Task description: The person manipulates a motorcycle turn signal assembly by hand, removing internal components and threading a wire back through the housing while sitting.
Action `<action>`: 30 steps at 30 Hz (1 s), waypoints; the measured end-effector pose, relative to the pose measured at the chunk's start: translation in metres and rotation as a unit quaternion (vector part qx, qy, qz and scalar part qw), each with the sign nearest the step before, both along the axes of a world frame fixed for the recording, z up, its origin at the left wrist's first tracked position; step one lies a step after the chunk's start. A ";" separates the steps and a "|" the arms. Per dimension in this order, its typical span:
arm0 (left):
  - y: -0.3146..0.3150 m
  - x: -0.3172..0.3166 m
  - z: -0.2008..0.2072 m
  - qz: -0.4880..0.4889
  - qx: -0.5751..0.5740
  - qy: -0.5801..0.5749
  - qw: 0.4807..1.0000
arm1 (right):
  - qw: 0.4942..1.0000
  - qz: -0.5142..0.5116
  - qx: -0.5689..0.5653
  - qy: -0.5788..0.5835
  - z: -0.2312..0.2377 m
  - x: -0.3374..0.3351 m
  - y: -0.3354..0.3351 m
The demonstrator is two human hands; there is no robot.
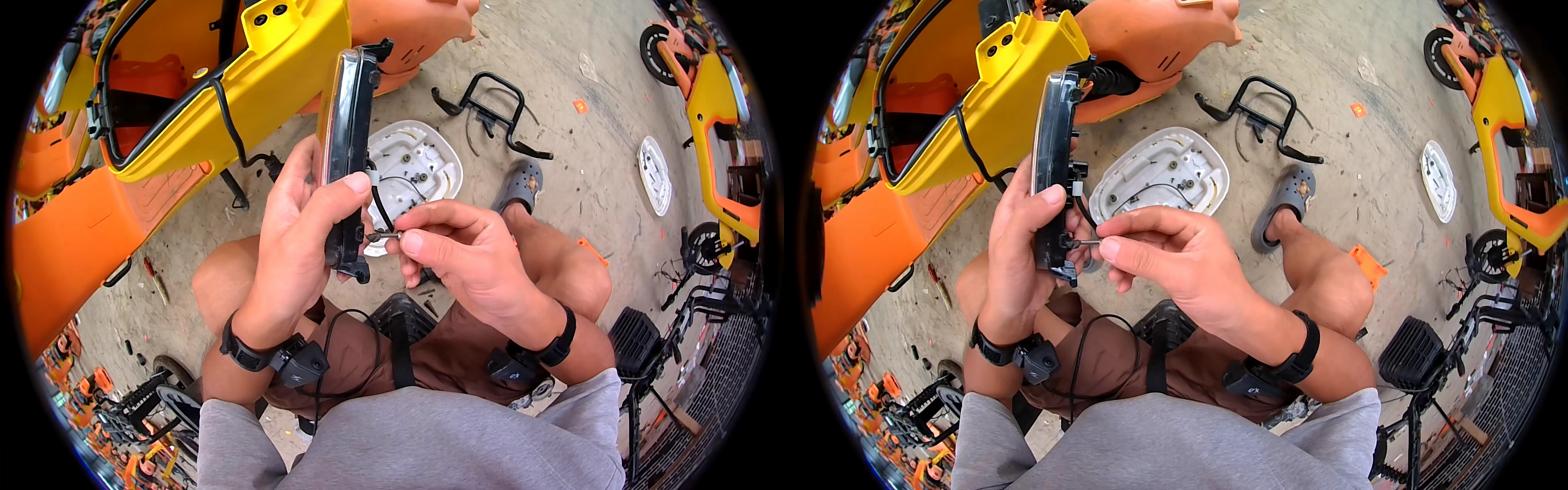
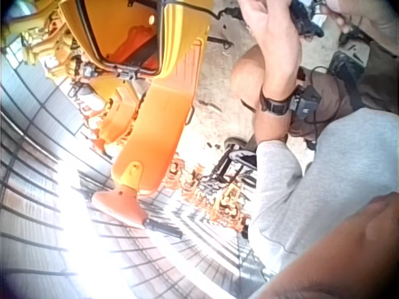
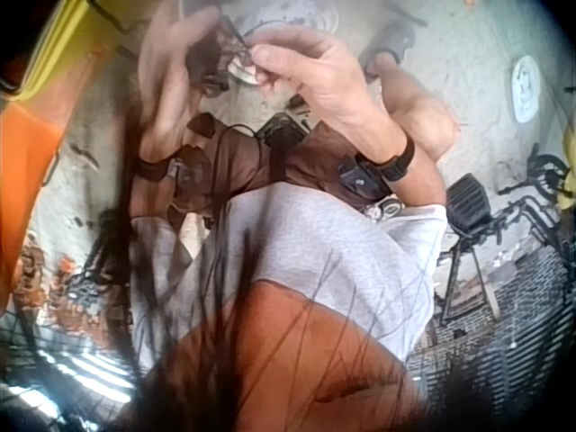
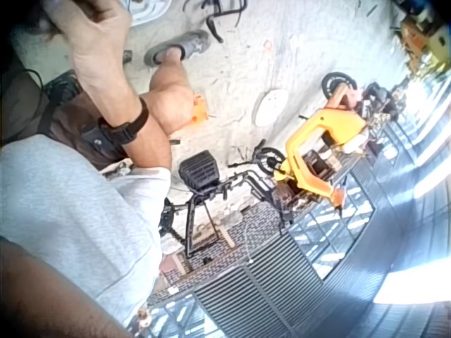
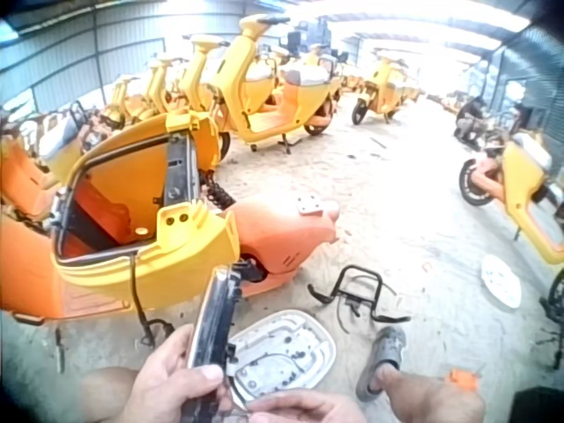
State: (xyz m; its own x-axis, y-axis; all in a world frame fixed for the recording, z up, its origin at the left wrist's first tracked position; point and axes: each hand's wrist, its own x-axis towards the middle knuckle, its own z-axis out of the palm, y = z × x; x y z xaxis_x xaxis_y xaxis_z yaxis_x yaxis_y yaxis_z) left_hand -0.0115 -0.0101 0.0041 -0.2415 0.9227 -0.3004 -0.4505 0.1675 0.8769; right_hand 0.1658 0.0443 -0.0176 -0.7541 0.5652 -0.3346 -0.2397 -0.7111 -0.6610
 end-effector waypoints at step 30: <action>0.001 0.006 -0.001 -0.032 -0.067 0.095 0.993 | 0.703 -0.132 0.685 -0.138 0.003 -0.003 0.001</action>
